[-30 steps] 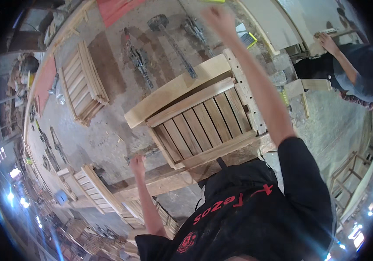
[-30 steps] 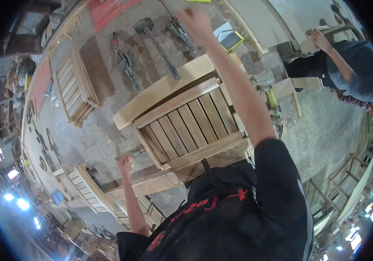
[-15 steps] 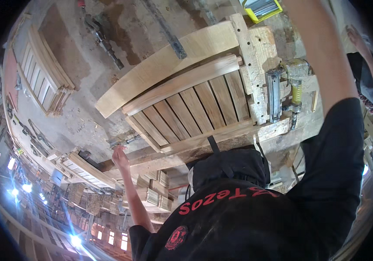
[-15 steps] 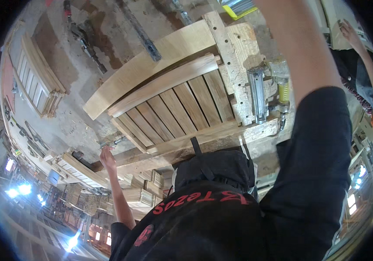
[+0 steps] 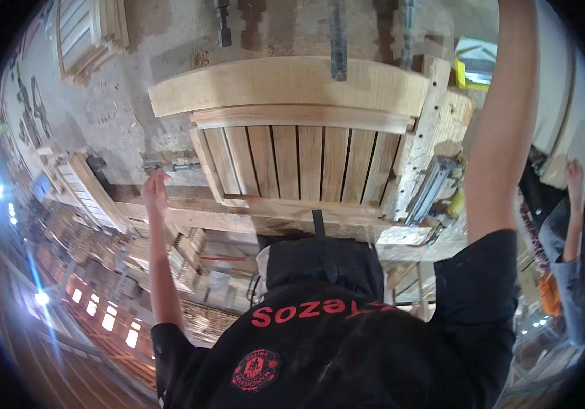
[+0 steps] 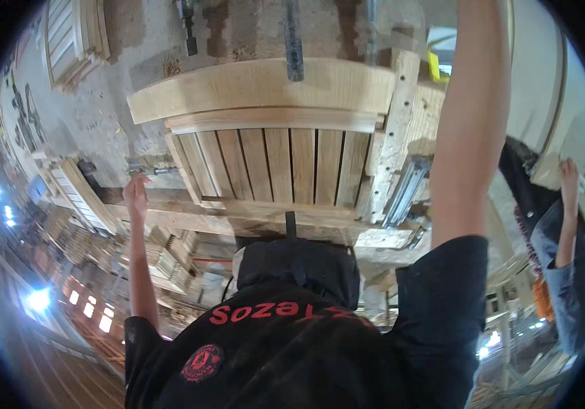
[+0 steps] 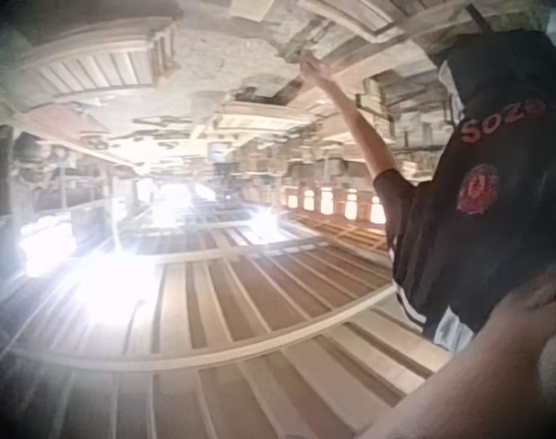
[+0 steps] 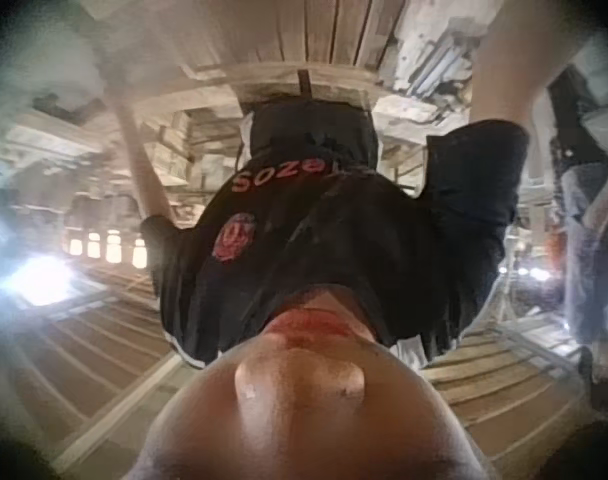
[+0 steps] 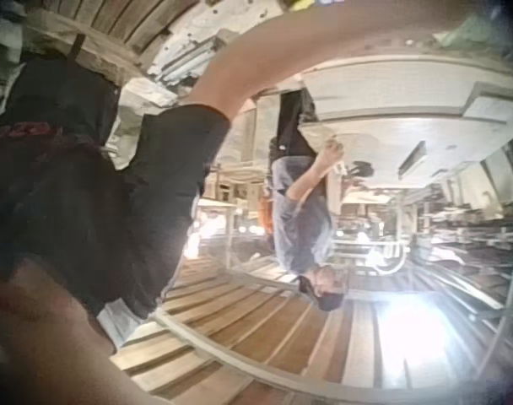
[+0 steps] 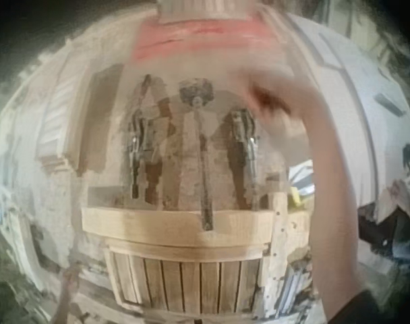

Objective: Assembling and securing wooden slats to a frame using a pneumatic nail gun to build a furniture component.

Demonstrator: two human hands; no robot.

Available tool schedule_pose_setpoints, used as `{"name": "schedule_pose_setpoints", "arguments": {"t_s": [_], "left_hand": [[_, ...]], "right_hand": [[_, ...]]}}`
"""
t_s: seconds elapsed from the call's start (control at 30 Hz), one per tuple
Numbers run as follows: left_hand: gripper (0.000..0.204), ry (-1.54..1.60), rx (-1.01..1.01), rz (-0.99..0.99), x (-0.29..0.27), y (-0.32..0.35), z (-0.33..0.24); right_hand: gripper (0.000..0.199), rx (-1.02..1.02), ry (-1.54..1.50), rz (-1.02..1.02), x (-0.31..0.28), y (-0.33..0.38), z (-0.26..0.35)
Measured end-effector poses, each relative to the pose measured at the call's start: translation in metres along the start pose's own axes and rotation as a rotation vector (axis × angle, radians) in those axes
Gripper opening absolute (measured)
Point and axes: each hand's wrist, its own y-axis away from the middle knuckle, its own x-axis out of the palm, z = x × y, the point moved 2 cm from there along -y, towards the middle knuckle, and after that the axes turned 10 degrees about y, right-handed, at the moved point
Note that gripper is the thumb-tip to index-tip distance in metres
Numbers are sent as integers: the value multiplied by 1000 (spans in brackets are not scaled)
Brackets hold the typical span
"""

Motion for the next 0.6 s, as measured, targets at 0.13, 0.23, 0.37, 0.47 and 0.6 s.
{"name": "schedule_pose_setpoints", "arguments": {"t_s": [0.13,0.23,0.37,0.47,0.6], "left_hand": [[30,-110,-22,70,-7,3,-7],[30,17,68,85,-13,4,-2],[27,10,1,86,3,0,-7],[26,-67,21,81,-1,7,-20],[26,-188,-87,133,-13,6,-27]], "right_hand": [[28,145,612,137,29,14,-25],[35,168,335,-257,11,15,-74],[21,-220,417,-627,33,41,-59],[21,-234,162,-605,46,46,-66],[20,-517,151,-590,79,57,-107]]}}
